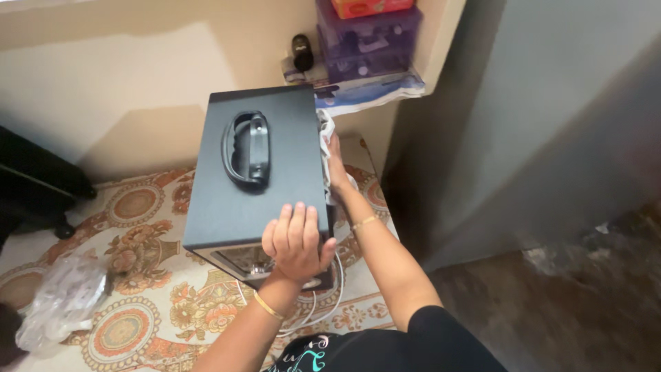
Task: The person wipes the exterior surfaces of a black portable speaker using a white cloth. They clean the top, front, sides, and back of the speaker, rotating it to access different areas. The speaker is placed on a patterned bedspread.
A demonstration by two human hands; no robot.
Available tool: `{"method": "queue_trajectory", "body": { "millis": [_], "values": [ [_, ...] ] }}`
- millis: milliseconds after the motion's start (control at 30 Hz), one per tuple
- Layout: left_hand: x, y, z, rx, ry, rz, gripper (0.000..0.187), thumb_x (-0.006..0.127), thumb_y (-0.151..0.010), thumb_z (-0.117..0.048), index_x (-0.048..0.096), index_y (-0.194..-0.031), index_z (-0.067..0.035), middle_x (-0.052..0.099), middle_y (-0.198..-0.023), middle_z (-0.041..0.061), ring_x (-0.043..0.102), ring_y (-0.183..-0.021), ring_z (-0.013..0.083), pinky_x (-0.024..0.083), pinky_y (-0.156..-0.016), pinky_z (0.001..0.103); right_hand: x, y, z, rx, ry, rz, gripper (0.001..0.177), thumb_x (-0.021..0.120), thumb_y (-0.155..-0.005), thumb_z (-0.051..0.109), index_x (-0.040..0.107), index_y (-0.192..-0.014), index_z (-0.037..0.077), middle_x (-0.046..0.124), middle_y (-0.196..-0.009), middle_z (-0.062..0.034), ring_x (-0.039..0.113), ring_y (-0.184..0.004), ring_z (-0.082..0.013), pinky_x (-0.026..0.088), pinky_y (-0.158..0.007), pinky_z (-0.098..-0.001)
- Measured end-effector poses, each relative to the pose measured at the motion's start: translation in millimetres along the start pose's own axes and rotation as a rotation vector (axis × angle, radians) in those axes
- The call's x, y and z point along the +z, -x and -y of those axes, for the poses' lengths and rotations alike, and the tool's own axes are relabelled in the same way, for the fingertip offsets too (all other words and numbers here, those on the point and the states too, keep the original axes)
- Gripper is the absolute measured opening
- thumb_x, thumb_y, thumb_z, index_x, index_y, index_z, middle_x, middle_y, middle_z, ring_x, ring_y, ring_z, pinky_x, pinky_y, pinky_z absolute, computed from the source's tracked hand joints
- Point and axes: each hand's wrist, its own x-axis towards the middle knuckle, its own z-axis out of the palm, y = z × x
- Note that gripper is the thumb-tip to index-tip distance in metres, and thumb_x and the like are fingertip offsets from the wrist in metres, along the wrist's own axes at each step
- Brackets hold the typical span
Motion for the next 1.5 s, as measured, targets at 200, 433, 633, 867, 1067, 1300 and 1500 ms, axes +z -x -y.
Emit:
{"method": "queue_trajectory", "body": {
  "millis": [200,433,633,867,1067,1300,1500],
  "values": [
    [1.2,-0.3,-0.4,0.024,-0.013,-0.024,0.05,0.039,-0.109,-0.041,0.068,-0.124,-0.003,0.068,-0.124,0.015,0.059,-0.12,0.0306,0.041,-0.101,0.046,-21.1,-3.2,-105.8,0.42,-0.305,0.036,0.061,0.037,-0.107,0.047,0.045,-0.151,0.006,0.057,-0.141,-0.0109,0.057,-0.123,-0.0208,0.046,-0.106,-0.0363],
    [0.0,0.1,-0.9,0.022,-0.049,-0.023,0.05,0.037,-0.107,-0.04,0.068,-0.123,-0.005,0.068,-0.125,0.013,0.06,-0.12,0.0284,0.039,-0.102,0.044,-21.5,64.6,-149.4,0.761,-0.367,-0.057,0.071,0.032,-0.104,0.059,0.05,-0.145,0.004,0.063,-0.132,-0.0157,0.062,-0.116,-0.0259,0.051,-0.101,-0.0397],
    [-0.1,-0.2,1.2,0.028,-0.022,-0.01,0.048,0.04,-0.107,-0.04,0.067,-0.126,-0.005,0.067,-0.127,0.014,0.059,-0.122,0.0297,0.04,-0.104,0.045,-25.1,172.0,-137.1,0.823,-0.576,0.014,0.057,0.034,-0.105,0.043,0.057,-0.139,0.003,0.068,-0.129,-0.0176,0.069,-0.113,-0.0278,0.057,-0.098,-0.0403],
    [2.2,4.8,1.3,0.003,0.032,-0.011,0.047,0.048,-0.105,-0.039,0.067,-0.129,-0.003,0.066,-0.129,0.015,0.057,-0.125,0.0313,0.039,-0.104,0.047,-16.4,254.7,-69.2,0.995,-0.439,0.092,0.051,0.036,-0.108,0.04,0.058,-0.139,0.004,0.069,-0.121,-0.0134,0.068,-0.107,-0.0222,0.057,-0.089,-0.0353],
    [-12.9,-1.1,1.8,-0.042,0.11,0.084,0.051,0.051,-0.105,-0.041,0.065,-0.134,-0.001,0.063,-0.136,0.017,0.055,-0.131,0.0338,0.037,-0.11,0.049,-1.2,276.9,36.8,0.795,-0.404,-0.044,0.041,0.039,-0.109,0.034,0.052,-0.137,0.006,0.066,-0.119,-0.0081,0.067,-0.1,-0.0183,0.059,-0.082,-0.032],
    [-59.4,-27.9,33.9,-0.081,0.519,0.207,0.056,0.046,-0.109,-0.049,0.064,-0.132,-0.001,0.062,-0.138,0.017,0.054,-0.135,0.0332,0.037,-0.114,0.048,-17.9,213.3,170.6,0.139,-0.243,-0.015,0.048,0.048,-0.105,0.017,0.038,-0.15,0.005,0.055,-0.131,-0.0122,0.06,-0.108,-0.0189,0.058,-0.088,-0.0368],
    [-63.0,-20.5,63.0,-0.285,0.353,0.186,0.052,0.045,-0.106,-0.047,0.064,-0.125,-0.003,0.063,-0.134,0.016,0.055,-0.132,0.036,0.034,-0.113,0.052,16.6,146.8,259.0,-0.307,0.292,0.082,0.055,0.059,-0.105,0.032,0.041,-0.153,0.014,0.041,-0.155,-0.0197,0.044,-0.139,-0.0327,0.038,-0.12,-0.0445]
  ]
}}
